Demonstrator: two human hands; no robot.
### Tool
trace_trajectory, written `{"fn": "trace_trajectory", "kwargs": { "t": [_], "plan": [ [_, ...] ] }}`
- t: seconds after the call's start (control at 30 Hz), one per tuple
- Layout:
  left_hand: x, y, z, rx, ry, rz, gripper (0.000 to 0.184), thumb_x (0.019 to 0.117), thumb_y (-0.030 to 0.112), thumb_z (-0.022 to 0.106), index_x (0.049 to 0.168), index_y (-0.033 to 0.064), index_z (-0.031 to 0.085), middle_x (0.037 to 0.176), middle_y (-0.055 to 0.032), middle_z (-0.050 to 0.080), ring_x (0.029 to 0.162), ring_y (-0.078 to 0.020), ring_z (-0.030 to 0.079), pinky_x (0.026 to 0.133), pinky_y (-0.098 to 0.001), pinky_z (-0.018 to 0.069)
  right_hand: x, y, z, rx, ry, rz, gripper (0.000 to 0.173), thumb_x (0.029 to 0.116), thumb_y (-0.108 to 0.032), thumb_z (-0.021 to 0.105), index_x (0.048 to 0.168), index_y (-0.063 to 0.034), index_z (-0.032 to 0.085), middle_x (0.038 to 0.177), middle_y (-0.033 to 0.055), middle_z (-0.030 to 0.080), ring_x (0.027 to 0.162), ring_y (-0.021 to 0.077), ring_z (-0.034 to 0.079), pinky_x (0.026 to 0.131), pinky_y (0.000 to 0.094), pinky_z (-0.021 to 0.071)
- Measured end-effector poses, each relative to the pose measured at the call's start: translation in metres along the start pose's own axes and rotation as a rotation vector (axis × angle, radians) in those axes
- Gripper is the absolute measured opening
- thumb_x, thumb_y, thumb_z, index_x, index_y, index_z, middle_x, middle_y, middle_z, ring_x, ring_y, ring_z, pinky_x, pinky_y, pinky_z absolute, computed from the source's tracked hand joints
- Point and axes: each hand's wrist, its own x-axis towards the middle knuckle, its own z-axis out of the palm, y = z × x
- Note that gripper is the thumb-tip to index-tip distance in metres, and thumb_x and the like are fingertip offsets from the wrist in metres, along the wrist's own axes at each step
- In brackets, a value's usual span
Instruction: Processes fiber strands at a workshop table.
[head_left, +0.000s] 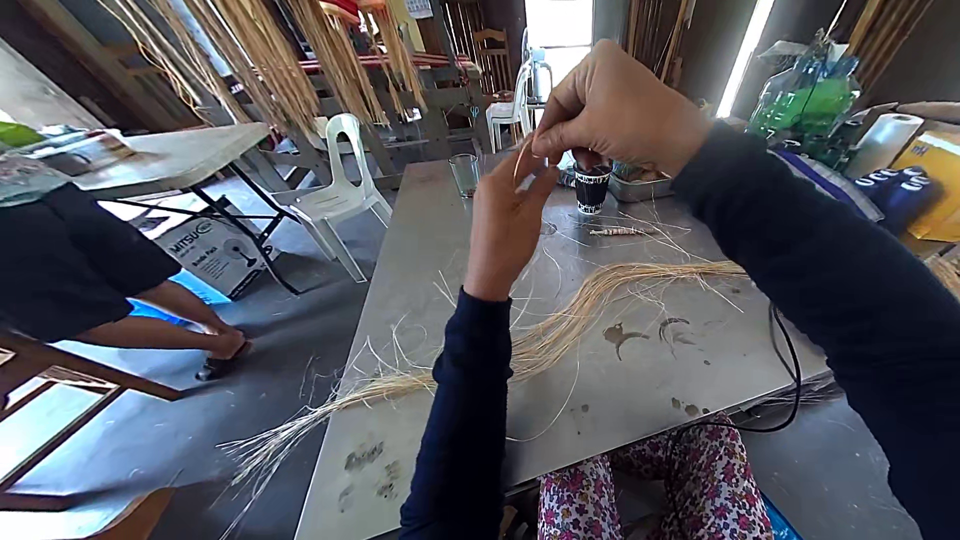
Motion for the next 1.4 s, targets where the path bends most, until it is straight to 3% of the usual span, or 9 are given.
{"fn": "trace_trajectory", "kwargs": {
  "t": [0.07,0.17,0.23,0.27,0.33,0.43,0.73,1.03,1.4],
  "plan": [
    [0.000,0.000,-0.005,0.158,0.010,-0.016,0.030,0.1069,0.016,0.051,0.124,-0.0011,0.069,0.121,-0.0121,0.071,0.114,-0.0099,0.065,0.103,-0.0309,0.0499,-0.001,0.007,-0.004,-0.058,-0.022,-0.013,0.010,0.0949,-0.011,0.073,0.087,-0.0050,0.073,0.071,-0.0021,0.069,0.049,0.0013,0.053,0.049,0.0176,0.0447],
    [-0.002,0.005,-0.013,0.109,-0.032,-0.103,0.028,0.1089,0.014,0.046,0.111,0.0014,0.070,0.091,-0.0012,0.071,0.080,-0.0036,0.068,0.075,-0.0241,0.0577,-0.003,0.017,-0.010,-0.131,-0.033,-0.009,0.011,0.0952,-0.011,0.073,0.087,-0.0049,0.074,0.071,-0.0011,0.070,0.050,0.0023,0.055,0.050,0.0192,0.0467],
    [-0.003,0.010,-0.016,-0.112,-0.066,-0.150,0.022,0.1078,0.011,0.046,0.107,0.0037,0.067,0.068,0.0079,0.056,0.052,0.0013,0.048,0.048,-0.0151,0.0415,-0.005,0.022,-0.015,-0.162,-0.035,0.029,0.011,0.0957,-0.012,0.073,0.088,-0.0052,0.075,0.071,-0.0009,0.070,0.050,0.0026,0.056,0.049,0.0191,0.0471],
    [-0.005,0.013,-0.020,-0.212,-0.098,-0.165,0.018,0.1064,0.011,0.050,0.105,0.0059,0.067,0.066,0.0104,0.052,0.048,0.0026,0.041,0.044,-0.0136,0.0354,-0.005,0.025,-0.018,-0.170,-0.036,0.050,0.011,0.0960,-0.012,0.072,0.088,-0.0050,0.075,0.071,-0.0006,0.070,0.050,0.0030,0.056,0.049,0.0192,0.0473],
    [-0.007,0.016,-0.030,-0.289,-0.124,-0.169,0.014,0.1028,0.012,0.055,0.100,0.0110,0.068,0.065,0.0138,0.053,0.046,0.0049,0.037,0.042,-0.0125,0.0323,-0.006,0.036,-0.025,-0.168,-0.035,0.081,0.011,0.0959,-0.011,0.072,0.089,-0.0041,0.074,0.072,0.0005,0.071,0.049,0.0040,0.056,0.048,0.0201,0.0473],
    [-0.009,0.019,-0.051,-0.254,-0.058,-0.146,0.022,0.1039,0.013,0.051,0.093,0.0144,0.070,0.058,0.0163,0.046,0.045,0.0042,0.036,0.043,-0.0136,0.0314,-0.007,0.057,-0.037,-0.199,-0.029,0.125,0.011,0.0970,-0.013,0.071,0.092,-0.0034,0.075,0.074,0.0017,0.071,0.049,0.0053,0.055,0.049,0.0221,0.0476],
    [-0.026,0.000,-0.127,0.127,0.353,-0.201,0.014,0.1015,0.021,0.061,0.090,0.0237,0.068,0.062,0.0204,0.050,0.047,0.0059,0.041,0.044,-0.0133,0.0350,-0.020,0.125,-0.069,-0.137,0.093,0.341,0.010,0.0965,-0.011,0.072,0.096,-0.0008,0.073,0.072,0.0052,0.070,0.051,0.0095,0.060,0.051,0.0261,0.0530],
    [-0.037,-0.015,-0.157,0.344,0.569,-0.316,0.008,0.1005,0.027,0.063,0.095,0.0235,0.067,0.075,0.0198,0.058,0.054,0.0080,0.045,0.049,-0.0127,0.0373,-0.035,0.157,-0.080,-0.100,0.118,0.425,0.012,0.0978,-0.011,0.070,0.100,-0.0003,0.074,0.073,0.0053,0.071,0.053,0.0085,0.062,0.053,0.0249,0.0546],
    [-0.044,-0.034,-0.177,0.455,0.630,-0.402,0.014,0.1010,0.033,0.061,0.100,0.0194,0.064,0.079,0.0162,0.053,0.058,0.0071,0.042,0.054,-0.0145,0.0358,-0.051,0.192,-0.080,-0.072,0.152,0.522,0.011,0.0969,-0.011,0.071,0.099,-0.0001,0.074,0.073,0.0058,0.071,0.053,0.0097,0.062,0.054,0.0267,0.0547]
  ]
}}
